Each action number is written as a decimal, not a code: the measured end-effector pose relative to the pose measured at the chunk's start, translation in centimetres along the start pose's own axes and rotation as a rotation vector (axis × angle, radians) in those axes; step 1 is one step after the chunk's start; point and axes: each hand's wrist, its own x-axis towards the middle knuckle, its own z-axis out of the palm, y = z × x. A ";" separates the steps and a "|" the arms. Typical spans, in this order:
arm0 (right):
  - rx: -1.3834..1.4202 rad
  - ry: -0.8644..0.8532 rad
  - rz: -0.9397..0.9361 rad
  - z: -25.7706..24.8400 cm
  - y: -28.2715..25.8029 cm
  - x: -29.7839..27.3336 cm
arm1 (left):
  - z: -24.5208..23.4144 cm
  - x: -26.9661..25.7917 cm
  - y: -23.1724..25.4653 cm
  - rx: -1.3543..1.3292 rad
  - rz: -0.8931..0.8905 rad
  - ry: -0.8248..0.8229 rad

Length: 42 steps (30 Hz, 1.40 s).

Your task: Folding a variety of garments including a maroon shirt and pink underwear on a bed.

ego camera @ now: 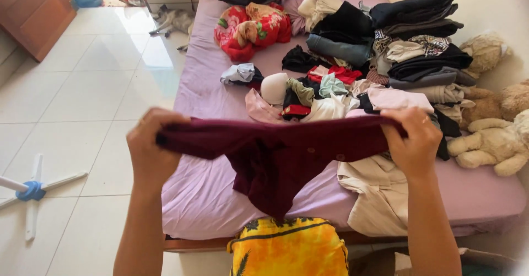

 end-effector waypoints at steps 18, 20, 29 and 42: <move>0.937 -1.076 0.347 -4.5 2.3 -22.2 | -6.6 -27.8 -6.0 -0.522 -0.576 -1.155; 0.843 -1.143 0.419 -0.8 0.0 -17.9 | -3.1 -23.5 -7.1 -0.448 -0.636 -1.027; 0.170 -0.221 0.181 6.3 6.2 1.3 | 2.8 2.4 -10.3 -0.047 -0.172 -0.141; 0.257 0.021 0.124 -5.8 6.5 3.9 | -4.0 8.0 -4.1 -0.339 0.271 0.248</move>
